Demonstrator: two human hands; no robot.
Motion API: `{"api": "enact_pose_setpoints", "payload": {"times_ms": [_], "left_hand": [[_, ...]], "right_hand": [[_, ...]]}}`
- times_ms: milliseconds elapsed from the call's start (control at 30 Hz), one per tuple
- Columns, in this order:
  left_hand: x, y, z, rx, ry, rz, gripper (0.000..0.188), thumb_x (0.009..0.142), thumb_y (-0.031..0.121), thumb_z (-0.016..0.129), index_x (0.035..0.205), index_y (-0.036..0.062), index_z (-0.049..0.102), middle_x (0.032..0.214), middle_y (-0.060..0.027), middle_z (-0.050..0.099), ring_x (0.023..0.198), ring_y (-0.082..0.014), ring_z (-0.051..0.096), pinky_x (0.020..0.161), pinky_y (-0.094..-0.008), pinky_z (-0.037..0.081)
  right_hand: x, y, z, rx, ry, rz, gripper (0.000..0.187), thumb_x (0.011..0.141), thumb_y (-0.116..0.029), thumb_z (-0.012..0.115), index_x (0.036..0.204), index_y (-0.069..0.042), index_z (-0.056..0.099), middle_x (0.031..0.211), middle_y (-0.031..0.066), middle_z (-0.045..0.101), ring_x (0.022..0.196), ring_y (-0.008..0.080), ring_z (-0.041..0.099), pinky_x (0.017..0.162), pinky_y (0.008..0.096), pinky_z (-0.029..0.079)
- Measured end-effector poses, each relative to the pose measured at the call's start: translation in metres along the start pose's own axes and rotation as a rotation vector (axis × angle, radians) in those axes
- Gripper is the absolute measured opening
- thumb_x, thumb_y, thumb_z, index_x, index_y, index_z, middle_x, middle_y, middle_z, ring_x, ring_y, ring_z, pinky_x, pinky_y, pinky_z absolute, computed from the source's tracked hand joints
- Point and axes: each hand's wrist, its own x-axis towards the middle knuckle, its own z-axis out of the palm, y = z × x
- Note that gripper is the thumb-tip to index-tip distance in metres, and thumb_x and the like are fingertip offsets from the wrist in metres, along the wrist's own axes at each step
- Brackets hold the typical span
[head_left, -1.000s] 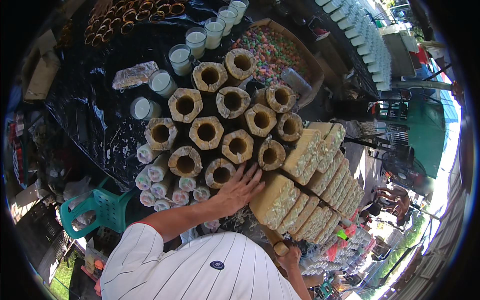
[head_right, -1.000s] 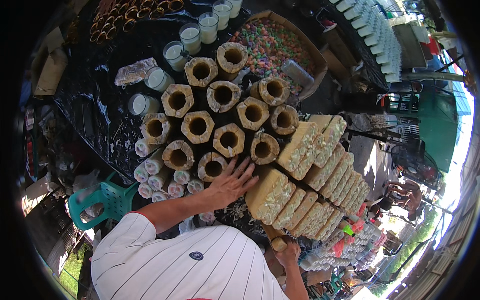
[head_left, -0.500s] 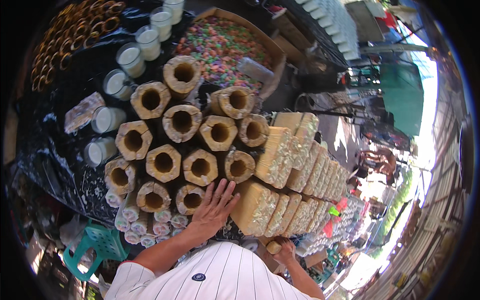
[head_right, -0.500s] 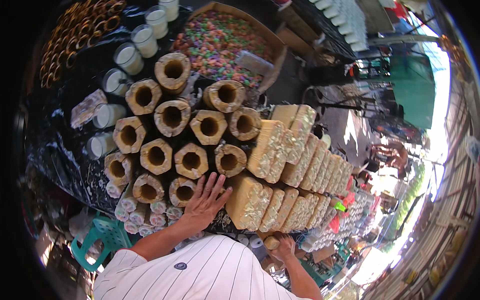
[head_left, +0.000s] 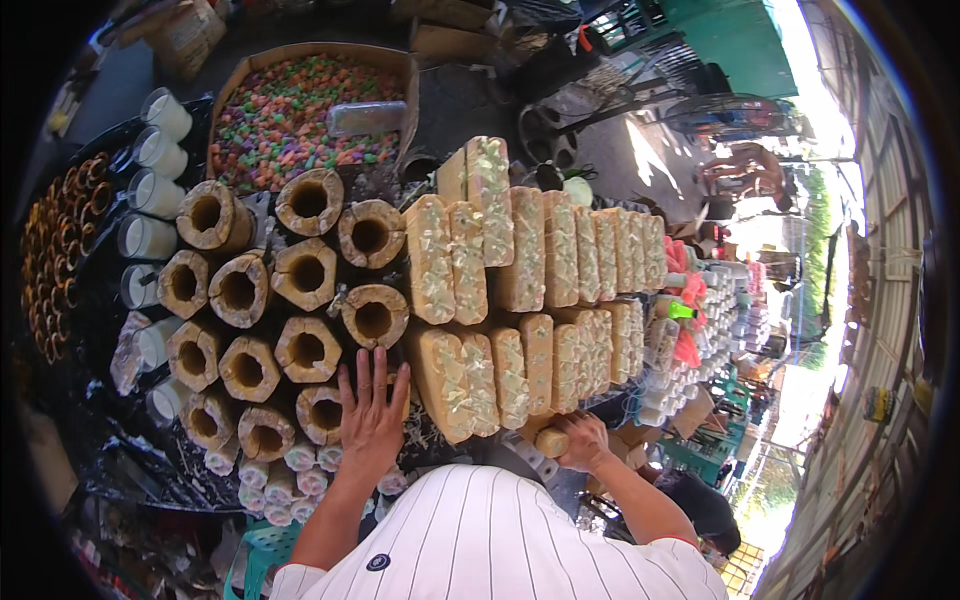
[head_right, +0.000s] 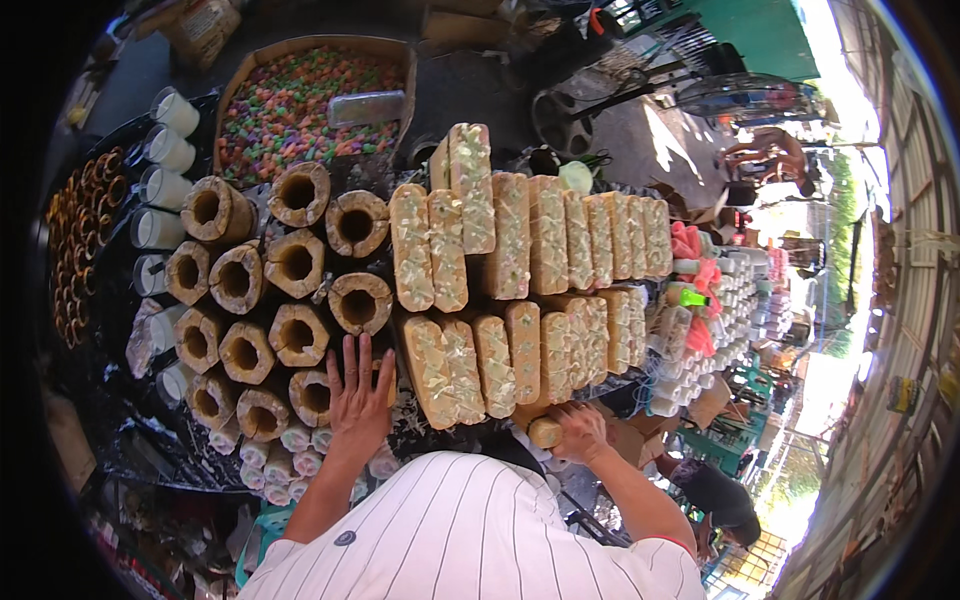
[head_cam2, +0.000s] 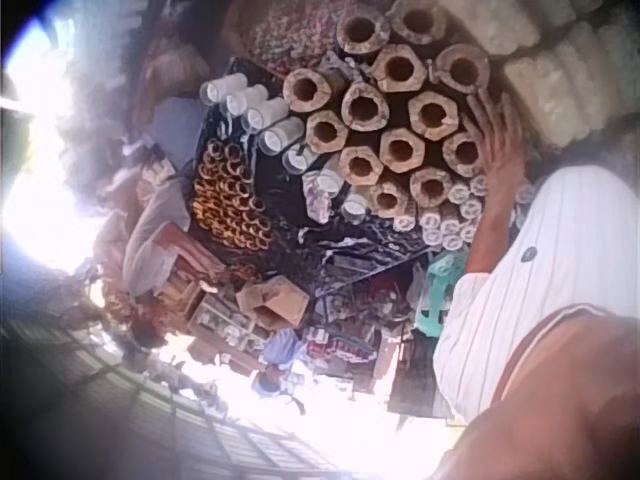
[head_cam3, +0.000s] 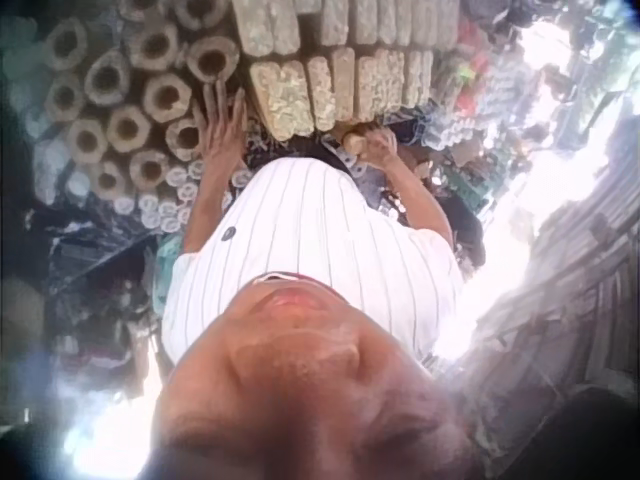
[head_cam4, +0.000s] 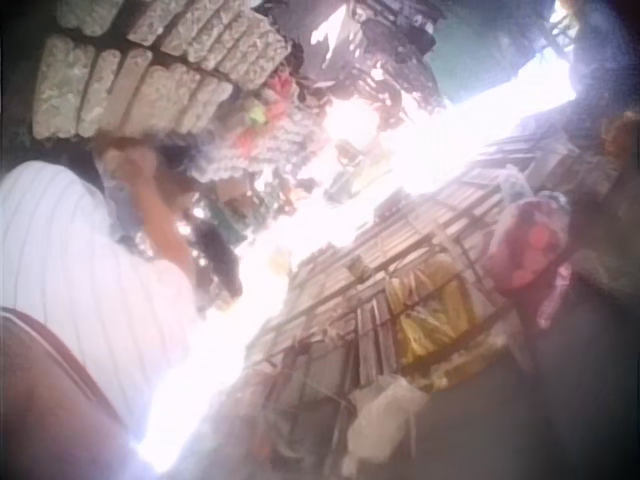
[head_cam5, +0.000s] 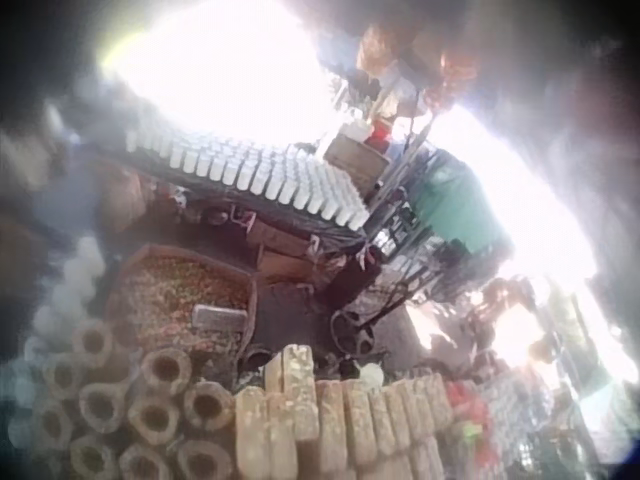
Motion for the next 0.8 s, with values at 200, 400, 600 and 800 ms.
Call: {"api": "enact_pose_setpoints", "payload": {"times_ms": [200,400,600,800], "left_hand": [[0.041,-0.027,-0.065,-0.471,0.274,0.052,0.059,0.081,0.026,0.086,0.13,-0.0011,0.065,0.138,-0.0266,0.06,0.131,-0.0466,0.056,0.115,-0.0582,0.042],[0.26,-0.116,-0.121,-0.011,0.283,0.031,0.036,0.091,0.005,0.071,0.125,0.0,0.065,0.124,-0.0211,0.07,0.117,-0.0401,0.066,0.1,-0.049,0.053],[0.401,-0.179,-0.032,0.31,-0.615,0.031,0.046,0.084,0.019,0.082,0.127,0.005,0.071,0.125,-0.0181,0.074,0.122,-0.0369,0.067,0.099,-0.0495,0.055],[0.421,-0.215,0.0,0.238,-0.55,0.112,0.047,0.08,0.028,0.089,0.118,0.006,0.075,0.113,-0.0152,0.076,0.11,-0.0362,0.07,0.093,-0.0497,0.056]], "right_hand": [[-0.002,-0.001,0.011,0.049,0.135,0.003,0.059,0.057,-0.022,0.08,0.115,-0.013,0.073,0.108,0.0091,0.076,0.103,0.0317,0.072,0.094,0.0431,0.056],[-0.002,0.002,0.002,0.026,0.127,-0.027,0.061,0.058,-0.022,0.08,0.117,-0.011,0.073,0.111,0.0094,0.076,0.104,0.0302,0.072,0.094,0.0434,0.057],[0.003,-0.002,-0.008,0.06,0.206,-0.021,0.057,0.057,-0.021,0.081,0.113,-0.01,0.075,0.108,0.0085,0.076,0.104,0.0295,0.073,0.091,0.0438,0.057],[0.003,-0.003,0.0,0.082,0.246,-0.003,0.06,0.054,-0.021,0.083,0.113,-0.011,0.075,0.105,0.0072,0.076,0.103,0.0285,0.073,0.088,0.0437,0.057]]}}
